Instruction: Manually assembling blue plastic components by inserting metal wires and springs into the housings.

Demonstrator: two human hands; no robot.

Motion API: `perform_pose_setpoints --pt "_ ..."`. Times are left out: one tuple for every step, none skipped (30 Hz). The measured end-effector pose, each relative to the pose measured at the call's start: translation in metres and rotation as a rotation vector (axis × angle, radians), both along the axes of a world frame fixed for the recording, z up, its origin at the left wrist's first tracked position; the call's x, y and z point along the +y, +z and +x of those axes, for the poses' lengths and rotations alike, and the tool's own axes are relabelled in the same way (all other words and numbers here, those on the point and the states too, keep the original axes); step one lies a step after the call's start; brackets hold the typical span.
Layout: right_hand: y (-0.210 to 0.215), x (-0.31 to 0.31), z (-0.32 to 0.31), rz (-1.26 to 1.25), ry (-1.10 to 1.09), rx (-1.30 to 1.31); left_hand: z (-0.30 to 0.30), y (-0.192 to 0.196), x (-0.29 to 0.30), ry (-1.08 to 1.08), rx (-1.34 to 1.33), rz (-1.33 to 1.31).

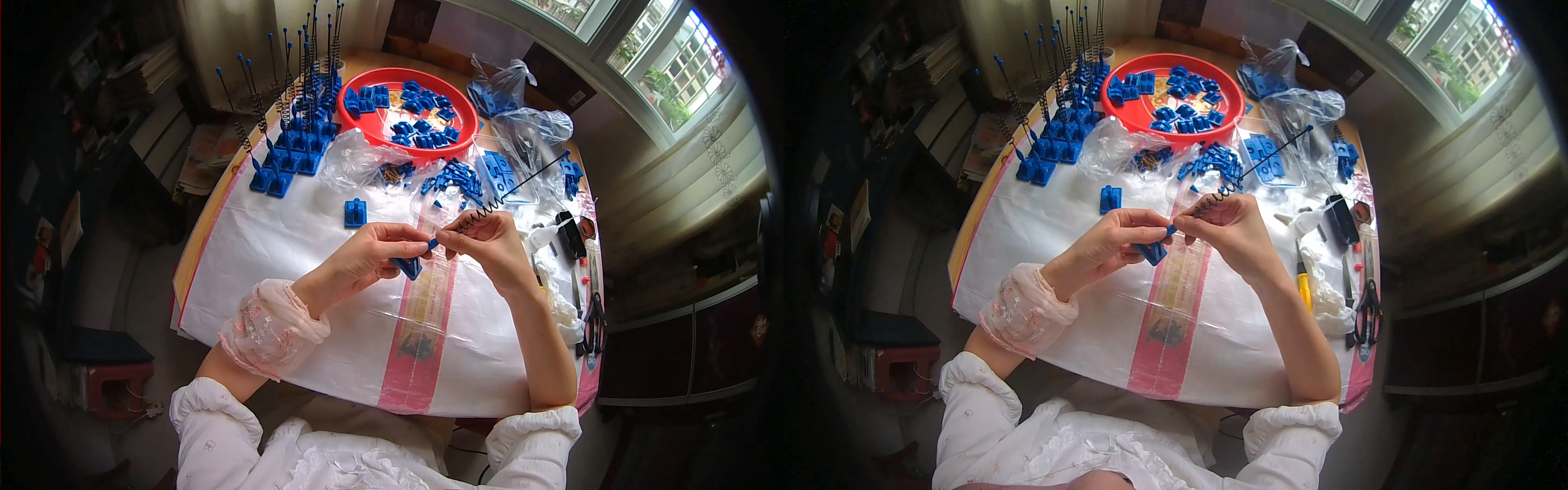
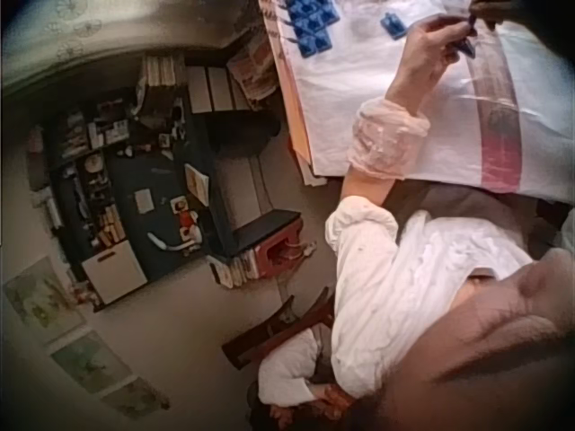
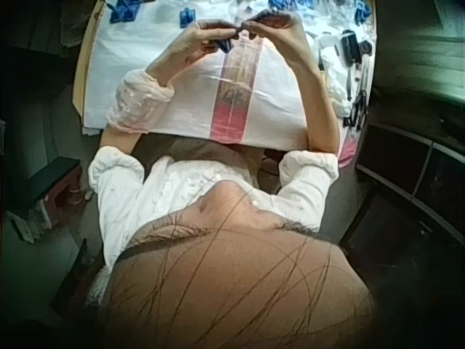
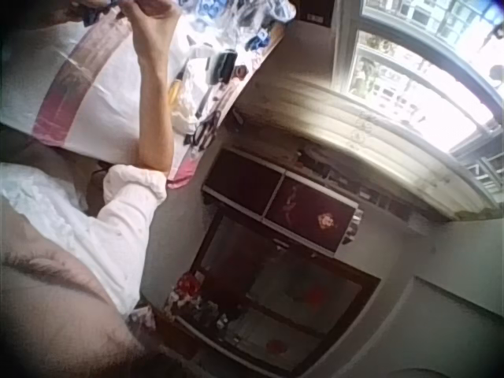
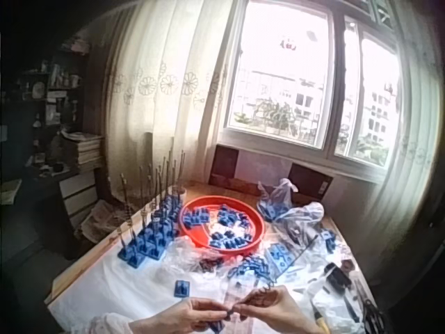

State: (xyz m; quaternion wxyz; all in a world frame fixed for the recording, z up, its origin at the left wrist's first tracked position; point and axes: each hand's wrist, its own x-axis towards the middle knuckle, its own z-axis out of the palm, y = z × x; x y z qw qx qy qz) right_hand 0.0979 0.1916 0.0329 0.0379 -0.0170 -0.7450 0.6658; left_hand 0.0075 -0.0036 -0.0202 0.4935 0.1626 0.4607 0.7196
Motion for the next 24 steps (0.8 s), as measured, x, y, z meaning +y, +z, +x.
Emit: perform_pose_setpoints --pt "0.0002 0.0 0.0004 0.006 -0.003 -0.003 0.0 -0.0001 0.0002 -0.002 0.001 -0.005" --pt "0.0008 -0.0003 0.0009 0.012 -0.005 -0.001 0.0001 0.0001 0.0005 0.002 0.005 -0.008" --pt "0.0017 -0.0008 0.0015 0.018 -0.008 0.0 0.0003 0.0002 0.0007 0.006 0.009 -0.011" --pt "0.0017 -0.0013 0.0015 0.021 -0.007 0.001 0.0006 0.0001 0.0003 0.013 0.012 -0.016" --pt "0.0009 -0.0015 0.0013 0.021 -0.006 0.002 0.0005 -0.0005 0.0 0.011 0.017 -0.02" --pt "0.0 -0.0015 0.0011 0.021 -0.005 0.003 0.0004 -0.0013 -0.0001 0.008 0.023 -0.023" --pt "-0.0005 -0.0011 0.0011 0.022 -0.007 0.004 0.0002 -0.0018 0.0004 0.003 0.028 -0.025" --pt "-0.0003 -0.0011 0.0011 0.021 -0.008 0.003 0.0005 -0.0013 0.0007 0.005 0.025 -0.024" --pt "0.0003 -0.0011 0.0012 0.02 -0.009 0.001 0.001 -0.0004 0.0008 0.007 0.022 -0.023" --pt "0.0009 -0.0016 0.0011 0.02 -0.007 0.0 0.0015 0.0003 0.0003 0.012 0.018 -0.022" --pt "0.0012 -0.0019 0.0012 0.022 -0.006 -0.003 0.0014 0.0 0.0003 0.012 0.014 -0.023" --pt "0.0014 -0.0022 0.0013 0.025 -0.005 -0.005 0.0012 -0.0008 0.0004 0.012 0.009 -0.025" --pt "0.0013 -0.0019 0.0014 0.029 -0.006 -0.008 0.0009 -0.0017 0.0012 0.009 0.004 -0.026" --pt "0.0013 -0.0018 0.0014 0.022 -0.007 -0.006 0.001 -0.0017 0.0015 0.01 0.003 -0.02" --pt "0.0015 -0.0018 0.0012 0.016 -0.008 -0.004 0.0012 -0.0012 0.0017 0.011 0.001 -0.015" --pt "0.0021 -0.002 0.0011 0.009 -0.008 -0.001 0.0015 -0.0002 0.0014 0.013 0.001 -0.011" --pt "0.0021 -0.0014 0.001 0.013 -0.008 0.001 0.0016 0.0003 0.001 0.012 0.001 -0.007" --pt "0.0017 -0.0004 0.0008 0.016 -0.008 0.002 0.0016 0.0006 0.0006 0.011 0.001 -0.003" --pt "0.0017 0.0003 0.001 0.022 -0.009 0.004 0.0017 0.0009 0.0004 0.009 0.001 0.002" --pt "0.002 0.0003 0.0011 0.016 -0.009 0.006 0.0016 0.0014 0.0004 0.007 0.001 0.004" --pt "0.0023 0.0002 0.0013 0.01 -0.01 0.007 0.0013 0.002 0.0006 0.005 0.002 0.005" --pt "0.0015 0.0001 0.001 0.002 -0.009 0.007 0.0011 0.0016 0.0006 0.004 0.001 0.004" --pt "0.0013 0.0 0.001 0.01 -0.008 0.005 0.0011 0.0011 0.0006 0.007 0.0 -0.002" --pt "0.0014 -0.0002 0.0011 0.017 -0.008 0.003 0.0011 0.0006 0.0007 0.009 -0.001 -0.008"
